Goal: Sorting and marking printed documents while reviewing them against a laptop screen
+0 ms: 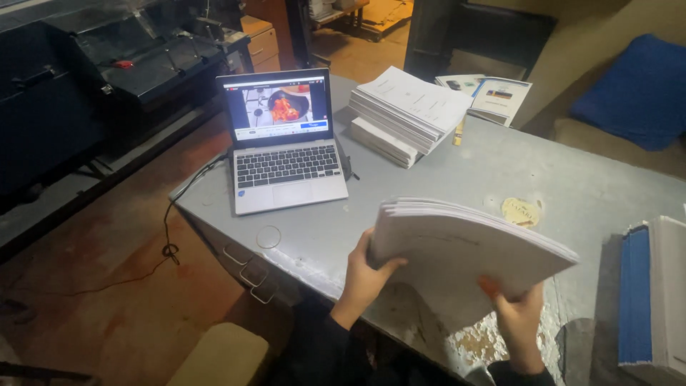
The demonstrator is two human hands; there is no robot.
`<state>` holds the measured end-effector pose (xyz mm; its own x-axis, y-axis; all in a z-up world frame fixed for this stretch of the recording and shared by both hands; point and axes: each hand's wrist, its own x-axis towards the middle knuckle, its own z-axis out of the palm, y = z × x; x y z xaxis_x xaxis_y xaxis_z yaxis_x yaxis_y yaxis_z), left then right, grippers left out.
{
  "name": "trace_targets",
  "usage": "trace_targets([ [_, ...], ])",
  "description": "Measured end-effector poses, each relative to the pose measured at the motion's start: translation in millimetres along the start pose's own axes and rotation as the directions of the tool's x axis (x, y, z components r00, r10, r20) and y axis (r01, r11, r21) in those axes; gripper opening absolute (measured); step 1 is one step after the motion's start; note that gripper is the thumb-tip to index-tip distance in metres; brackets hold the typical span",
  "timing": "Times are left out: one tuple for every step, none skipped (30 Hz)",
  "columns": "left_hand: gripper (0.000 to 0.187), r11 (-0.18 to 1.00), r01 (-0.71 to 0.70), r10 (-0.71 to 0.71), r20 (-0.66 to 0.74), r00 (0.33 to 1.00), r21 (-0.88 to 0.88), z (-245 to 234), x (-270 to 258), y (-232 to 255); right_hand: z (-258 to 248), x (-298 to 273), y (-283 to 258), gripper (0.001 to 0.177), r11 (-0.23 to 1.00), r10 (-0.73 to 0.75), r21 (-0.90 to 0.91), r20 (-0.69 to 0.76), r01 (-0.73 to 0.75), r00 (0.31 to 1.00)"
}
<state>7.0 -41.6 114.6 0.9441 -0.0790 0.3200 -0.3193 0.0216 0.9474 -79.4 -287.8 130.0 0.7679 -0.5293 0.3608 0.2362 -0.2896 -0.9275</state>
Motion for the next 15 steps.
trace_targets([
  [0.066, 1.000, 0.002, -0.002, -0.002, 1.000, -0.001, 1.5, 7.6, -1.0, 0.5, 4.9, -9.7, 0.079, 1.000, 0.001, -0.002, 0.002, -0.001, 1.000],
  [0.070, 1.000, 0.009, -0.009, 0.006, 1.000, -0.021, 3.8, 9.6, -2.5, -1.9, 6.1, -19.2, 0.084, 0.997, -0.053, 0.064, 0.051, 0.050, 0.997],
  [0.074, 0.999, 0.016, -0.015, 0.013, 1.000, -0.040, 6.4, 11.5, -4.2, -4.4, 7.5, -28.5, 0.089, 0.986, -0.109, 0.133, 0.097, 0.096, 0.989],
  [0.074, 0.999, 0.026, -0.025, 0.016, 1.000, -0.042, 2.4, 13.3, 5.3, -2.5, 4.8, -48.7, 0.089, 0.988, -0.101, 0.127, 0.098, 0.088, 0.990],
  [0.074, 0.996, 0.081, -0.079, 0.050, 0.996, -0.047, -1.2, 15.3, 15.6, -0.8, 2.8, -69.7, 0.094, 0.994, -0.037, 0.107, 0.112, 0.025, 0.993],
  [0.075, 0.992, 0.117, -0.113, 0.089, 0.990, -0.047, -5.5, 27.0, 27.5, 4.9, 6.2, -90.9, 0.100, 0.995, 0.011, 0.098, 0.115, -0.023, 0.993],
  [0.075, 0.993, 0.107, -0.103, 0.096, 0.990, -0.045, -5.2, 26.6, 30.3, 5.8, 4.8, -82.1, 0.100, 0.995, 0.005, 0.102, 0.105, -0.015, 0.994],
  [0.077, 0.992, -0.032, 0.047, 0.131, 0.990, -0.120, -5.3, 26.2, 33.1, 7.4, 4.1, -73.2, 0.104, 0.988, -0.004, 0.153, 0.178, -0.023, 0.984],
  [0.080, 0.966, -0.165, 0.197, 0.156, 0.968, -0.198, -5.8, 25.8, 35.2, 9.5, 3.3, -63.9, 0.109, 0.979, -0.016, 0.201, 0.250, -0.035, 0.968],
  [0.080, 0.967, -0.160, 0.192, 0.156, 0.969, -0.197, -7.7, 24.6, 45.3, 9.5, 3.5, -66.2, 0.109, 0.979, -0.011, 0.199, 0.252, -0.041, 0.968],
  [0.077, 0.976, -0.115, 0.152, 0.197, 0.969, -0.185, -9.8, 23.7, 54.8, 10.0, 3.8, -68.0, 0.104, 0.984, -0.035, 0.178, 0.236, -0.008, 0.971],
  [0.075, 0.983, -0.071, 0.110, 0.236, 0.966, -0.170, -12.3, 22.6, 64.1, 10.7, 4.0, -69.7, 0.100, 0.988, -0.059, 0.156, 0.221, 0.024, 0.973],
  [0.075, 0.983, -0.065, 0.104, 0.234, 0.967, -0.169, -13.3, 20.5, 63.9, 13.2, 3.6, -68.2, 0.100, 0.988, -0.053, 0.154, 0.225, 0.019, 0.973],
  [0.073, 0.979, -0.085, 0.133, 0.270, 0.953, -0.183, -14.3, 20.5, 64.3, 16.3, 4.5, -67.1, 0.099, 0.990, -0.047, 0.142, 0.154, 0.025, 0.987],
  [0.072, 0.975, -0.104, 0.162, 0.306, 0.938, -0.198, -15.3, 20.2, 65.1, 19.2, 5.1, -66.3, 0.100, 0.991, -0.041, 0.129, 0.083, 0.030, 0.996],
])
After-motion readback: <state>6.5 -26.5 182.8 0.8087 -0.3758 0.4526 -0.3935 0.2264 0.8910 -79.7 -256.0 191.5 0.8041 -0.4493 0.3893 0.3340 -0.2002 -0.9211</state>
